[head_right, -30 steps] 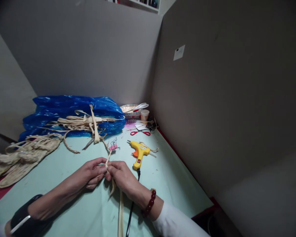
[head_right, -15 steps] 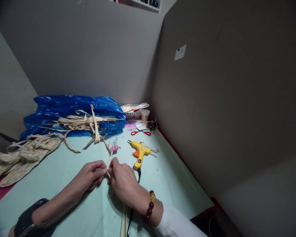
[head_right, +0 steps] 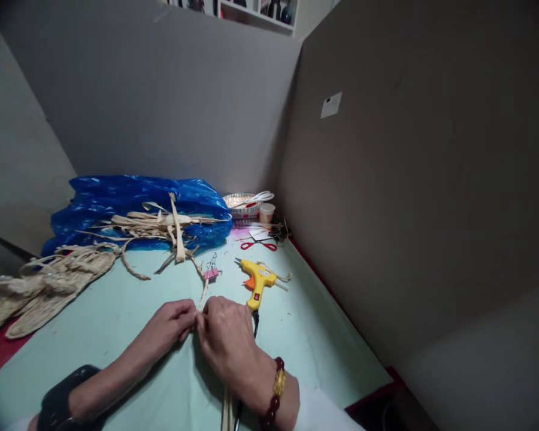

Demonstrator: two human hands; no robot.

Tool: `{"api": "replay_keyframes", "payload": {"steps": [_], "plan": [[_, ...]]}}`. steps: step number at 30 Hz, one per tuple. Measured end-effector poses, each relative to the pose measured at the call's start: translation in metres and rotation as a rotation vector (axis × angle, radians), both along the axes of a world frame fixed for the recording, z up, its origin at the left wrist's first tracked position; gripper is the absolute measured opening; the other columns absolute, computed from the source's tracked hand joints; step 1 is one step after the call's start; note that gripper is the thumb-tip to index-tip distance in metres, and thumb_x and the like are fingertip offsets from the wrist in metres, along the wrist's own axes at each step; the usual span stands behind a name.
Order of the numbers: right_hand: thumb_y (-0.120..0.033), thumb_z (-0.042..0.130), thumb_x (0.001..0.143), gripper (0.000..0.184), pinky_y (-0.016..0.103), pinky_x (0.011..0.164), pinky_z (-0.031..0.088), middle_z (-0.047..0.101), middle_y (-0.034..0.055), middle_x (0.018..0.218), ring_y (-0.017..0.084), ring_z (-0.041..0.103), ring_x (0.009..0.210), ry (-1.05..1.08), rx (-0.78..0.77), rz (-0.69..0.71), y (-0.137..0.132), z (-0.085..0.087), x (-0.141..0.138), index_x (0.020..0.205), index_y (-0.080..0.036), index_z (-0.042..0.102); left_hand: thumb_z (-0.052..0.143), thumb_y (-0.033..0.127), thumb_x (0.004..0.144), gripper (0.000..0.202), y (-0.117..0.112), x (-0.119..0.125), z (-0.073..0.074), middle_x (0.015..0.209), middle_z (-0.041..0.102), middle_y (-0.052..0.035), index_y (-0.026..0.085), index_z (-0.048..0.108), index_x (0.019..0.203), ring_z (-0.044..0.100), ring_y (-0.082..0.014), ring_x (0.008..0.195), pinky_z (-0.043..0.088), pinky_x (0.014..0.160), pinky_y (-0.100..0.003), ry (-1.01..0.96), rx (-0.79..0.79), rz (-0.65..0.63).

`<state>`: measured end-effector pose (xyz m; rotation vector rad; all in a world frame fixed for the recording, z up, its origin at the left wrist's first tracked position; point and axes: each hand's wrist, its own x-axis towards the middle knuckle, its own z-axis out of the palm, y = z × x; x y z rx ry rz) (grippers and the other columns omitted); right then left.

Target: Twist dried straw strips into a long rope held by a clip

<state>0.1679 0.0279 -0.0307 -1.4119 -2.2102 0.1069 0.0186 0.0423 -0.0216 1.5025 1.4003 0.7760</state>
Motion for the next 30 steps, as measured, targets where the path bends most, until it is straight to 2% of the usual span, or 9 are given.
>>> {"api": "replay_keyframes", "payload": {"steps": [3,6,10,13,16,19,23,27,30], "plan": [[-0.021,0.044,0.090,0.014,0.030,0.054,0.019,0.058,0.0019,0.069,0.014,0.048,0.059,-0.052,0.118,0.068,-0.004,-0.005,-0.002,0.077,-0.018,0.048,0.050,0.033,0.071,0.024,0.001,0.001,-0.002,0.041,0.045,0.0048,0.020,0.046,0.051,0.035,-0.0090,0.041,0.023,0.044,-0.022,-0.106,-0.065,-0.018],[-0.015,0.043,0.089,0.011,0.031,0.053,0.018,0.054,0.0015,0.069,0.016,0.046,0.061,-0.131,0.247,0.128,-0.006,-0.009,-0.004,0.079,-0.019,0.044,0.053,0.036,0.066,0.023,0.002,0.001,-0.003,0.041,0.047,0.0048,0.019,0.049,0.052,0.028,-0.0061,0.035,0.017,0.040,-0.021,-0.203,-0.141,-0.012],[-0.009,0.044,0.088,0.013,0.031,0.053,0.018,0.050,0.0018,0.068,0.017,0.042,0.060,-0.217,0.413,0.133,-0.009,-0.008,-0.006,0.079,-0.019,0.042,0.058,0.043,0.060,0.026,0.004,0.000,-0.001,0.034,0.034,0.0101,0.019,0.048,0.054,0.017,-0.0036,0.031,0.009,0.036,-0.021,-0.286,-0.220,-0.008],[-0.002,0.044,0.084,0.017,0.031,0.053,0.020,0.049,0.0022,0.067,0.017,0.041,0.059,-0.292,0.474,0.169,-0.012,-0.004,-0.007,0.078,-0.018,0.043,0.059,0.043,0.061,0.026,0.004,-0.003,0.000,0.033,0.023,0.0140,0.020,0.046,0.058,0.012,-0.0030,0.033,0.006,0.036,-0.020,-0.322,-0.292,-0.012],[0.001,0.044,0.080,0.017,0.031,0.053,0.024,0.050,0.0035,0.068,0.017,0.043,0.060,-0.369,0.490,0.208,-0.013,0.000,-0.009,0.079,-0.016,0.046,0.062,0.041,0.061,0.027,0.005,-0.004,0.000,0.036,0.022,0.0148,0.020,0.044,0.060,0.010,-0.0024,0.035,0.004,0.036,-0.019,-0.362,-0.347,-0.021],[0.000,0.045,0.077,0.016,0.031,0.054,0.028,0.052,0.0055,0.070,0.019,0.046,0.061,-0.428,0.502,0.244,-0.016,0.004,-0.009,0.083,-0.012,0.052,0.063,0.048,0.063,0.035,0.005,-0.005,-0.003,0.039,0.022,0.0146,0.020,0.043,0.060,0.010,-0.0020,0.037,0.004,0.037,-0.019,-0.394,-0.350,-0.033],[-0.013,0.049,0.079,0.011,0.032,0.058,0.033,0.058,0.0082,0.073,0.020,0.049,0.064,-0.291,0.356,0.313,-0.018,0.011,-0.006,0.085,-0.011,0.058,0.066,0.053,0.063,0.041,0.006,-0.009,-0.006,0.038,0.029,0.0124,0.018,0.046,0.058,0.013,-0.0013,0.034,0.005,0.035,-0.019,-0.402,-0.275,-0.037],[-0.020,0.041,0.088,0.025,0.028,0.057,0.033,0.060,0.0041,0.064,0.014,0.049,0.056,0.089,-0.035,0.276,-0.008,0.020,0.004,0.075,-0.016,0.063,0.066,0.046,0.068,0.036,0.005,-0.014,-0.002,0.046,0.043,0.0078,0.015,0.049,0.061,0.014,0.0003,0.036,0.005,0.037,-0.019,-0.463,-0.303,-0.059],[-0.021,0.039,0.091,0.034,0.025,0.055,0.034,0.063,0.0030,0.064,0.011,0.050,0.054,0.333,-0.296,0.218,0.005,0.025,0.010,0.070,-0.016,0.065,0.066,0.044,0.070,0.033,0.003,-0.016,0.002,0.051,0.043,0.0076,0.014,0.052,0.067,0.014,0.0003,0.039,0.004,0.039,-0.019,-0.489,-0.318,-0.067]]}}
